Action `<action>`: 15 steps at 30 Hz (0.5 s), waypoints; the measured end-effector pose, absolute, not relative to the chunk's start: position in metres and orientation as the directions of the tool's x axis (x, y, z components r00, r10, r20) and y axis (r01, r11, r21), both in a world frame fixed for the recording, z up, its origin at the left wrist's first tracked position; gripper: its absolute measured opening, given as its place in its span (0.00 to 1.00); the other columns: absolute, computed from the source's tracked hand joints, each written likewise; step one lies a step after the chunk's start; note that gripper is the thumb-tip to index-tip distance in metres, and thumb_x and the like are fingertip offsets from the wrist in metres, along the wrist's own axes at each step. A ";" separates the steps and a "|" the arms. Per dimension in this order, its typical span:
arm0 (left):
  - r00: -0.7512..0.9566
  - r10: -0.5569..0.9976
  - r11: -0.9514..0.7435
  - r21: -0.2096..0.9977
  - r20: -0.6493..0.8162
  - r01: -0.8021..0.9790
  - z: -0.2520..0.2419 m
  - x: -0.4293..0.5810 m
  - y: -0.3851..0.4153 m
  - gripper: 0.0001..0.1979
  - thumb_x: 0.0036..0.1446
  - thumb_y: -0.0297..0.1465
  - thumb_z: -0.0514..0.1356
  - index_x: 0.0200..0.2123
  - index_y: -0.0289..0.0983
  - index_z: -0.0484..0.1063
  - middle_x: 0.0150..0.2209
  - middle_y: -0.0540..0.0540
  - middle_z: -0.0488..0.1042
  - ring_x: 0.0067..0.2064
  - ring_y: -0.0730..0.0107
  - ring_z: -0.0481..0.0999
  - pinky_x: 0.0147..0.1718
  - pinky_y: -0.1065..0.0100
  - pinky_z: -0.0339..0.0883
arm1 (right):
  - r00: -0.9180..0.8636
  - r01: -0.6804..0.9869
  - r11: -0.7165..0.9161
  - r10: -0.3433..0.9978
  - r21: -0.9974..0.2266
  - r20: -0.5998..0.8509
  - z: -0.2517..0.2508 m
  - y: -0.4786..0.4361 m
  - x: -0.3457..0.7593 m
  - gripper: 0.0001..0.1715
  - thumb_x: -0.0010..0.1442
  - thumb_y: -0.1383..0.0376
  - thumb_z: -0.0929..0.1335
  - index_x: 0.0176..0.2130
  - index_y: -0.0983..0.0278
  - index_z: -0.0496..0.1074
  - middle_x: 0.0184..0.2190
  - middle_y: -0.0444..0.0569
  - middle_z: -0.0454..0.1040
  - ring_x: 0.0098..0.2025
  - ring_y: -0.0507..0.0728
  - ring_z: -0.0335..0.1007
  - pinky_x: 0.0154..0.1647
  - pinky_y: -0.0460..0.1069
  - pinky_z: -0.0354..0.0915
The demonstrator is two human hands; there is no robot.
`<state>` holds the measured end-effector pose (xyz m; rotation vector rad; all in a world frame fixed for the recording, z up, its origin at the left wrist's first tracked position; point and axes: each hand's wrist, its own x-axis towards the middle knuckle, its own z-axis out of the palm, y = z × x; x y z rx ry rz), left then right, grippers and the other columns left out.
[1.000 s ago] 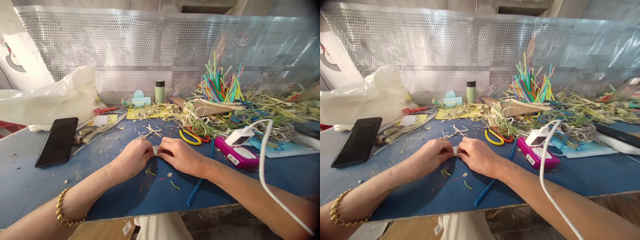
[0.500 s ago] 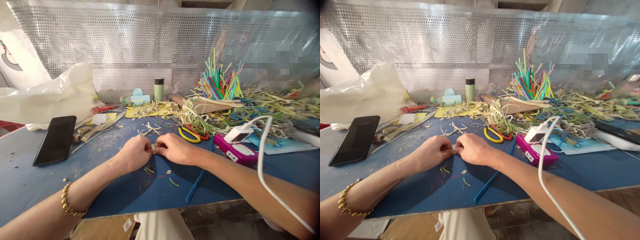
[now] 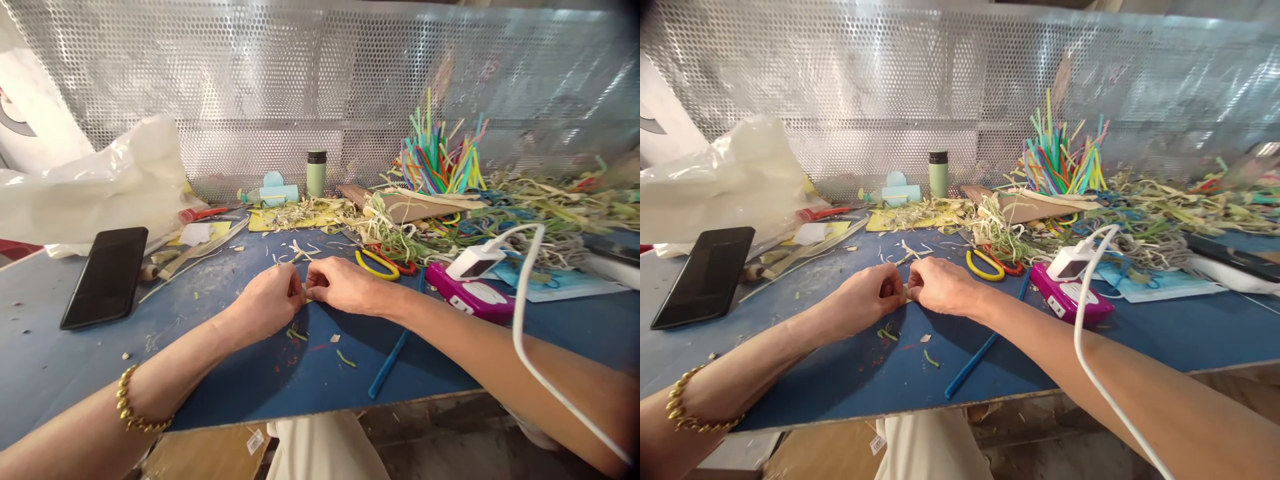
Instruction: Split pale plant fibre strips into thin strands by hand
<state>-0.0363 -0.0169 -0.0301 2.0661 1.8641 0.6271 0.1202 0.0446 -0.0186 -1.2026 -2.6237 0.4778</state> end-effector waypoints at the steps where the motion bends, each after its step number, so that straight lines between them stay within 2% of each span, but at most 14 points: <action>1: 0.087 0.983 -0.156 0.480 0.165 0.863 -0.031 -0.037 -0.018 0.02 0.52 0.28 0.59 0.28 0.38 0.68 0.27 0.48 0.72 0.30 0.68 0.69 0.26 0.70 0.55 | -0.638 0.694 0.620 0.765 -0.367 0.086 -0.020 0.043 0.121 0.03 0.53 0.66 0.69 0.31 0.62 0.72 0.29 0.44 0.76 0.29 0.52 0.66 0.26 0.46 0.51; 4: 0.214 0.931 -0.321 0.384 0.295 0.866 -0.034 -0.036 -0.025 0.05 0.56 0.25 0.56 0.28 0.37 0.70 0.32 0.45 0.72 0.35 0.66 0.71 0.32 0.69 0.60 | -0.629 0.690 0.639 0.761 -0.339 0.155 -0.023 0.038 0.123 0.01 0.55 0.66 0.67 0.32 0.62 0.70 0.29 0.43 0.75 0.29 0.52 0.66 0.27 0.46 0.50; 7: 0.345 0.877 -0.437 0.254 0.334 0.863 -0.033 -0.035 -0.032 0.11 0.60 0.23 0.51 0.30 0.36 0.73 0.34 0.42 0.71 0.36 0.66 0.71 0.34 0.68 0.62 | -0.649 0.666 0.666 0.739 -0.337 0.178 -0.025 0.034 0.126 0.02 0.57 0.66 0.67 0.31 0.62 0.69 0.29 0.43 0.75 0.30 0.52 0.66 0.27 0.46 0.50; 9: 0.373 0.868 -0.450 0.199 0.327 0.871 -0.033 -0.035 -0.035 0.12 0.60 0.23 0.51 0.29 0.36 0.73 0.33 0.43 0.70 0.34 0.66 0.71 0.33 0.68 0.62 | -0.656 0.657 0.673 0.733 -0.341 0.182 -0.026 0.032 0.128 0.03 0.58 0.66 0.67 0.31 0.62 0.69 0.29 0.43 0.75 0.29 0.51 0.66 0.28 0.46 0.50; 15: 0.343 0.883 -0.404 0.144 0.320 0.903 -0.034 -0.036 -0.032 0.12 0.60 0.23 0.51 0.29 0.35 0.73 0.32 0.43 0.70 0.33 0.67 0.71 0.33 0.68 0.64 | -0.678 0.627 0.709 0.701 -0.323 0.224 -0.030 0.035 0.132 0.06 0.61 0.65 0.66 0.31 0.63 0.69 0.29 0.44 0.74 0.30 0.52 0.65 0.29 0.47 0.51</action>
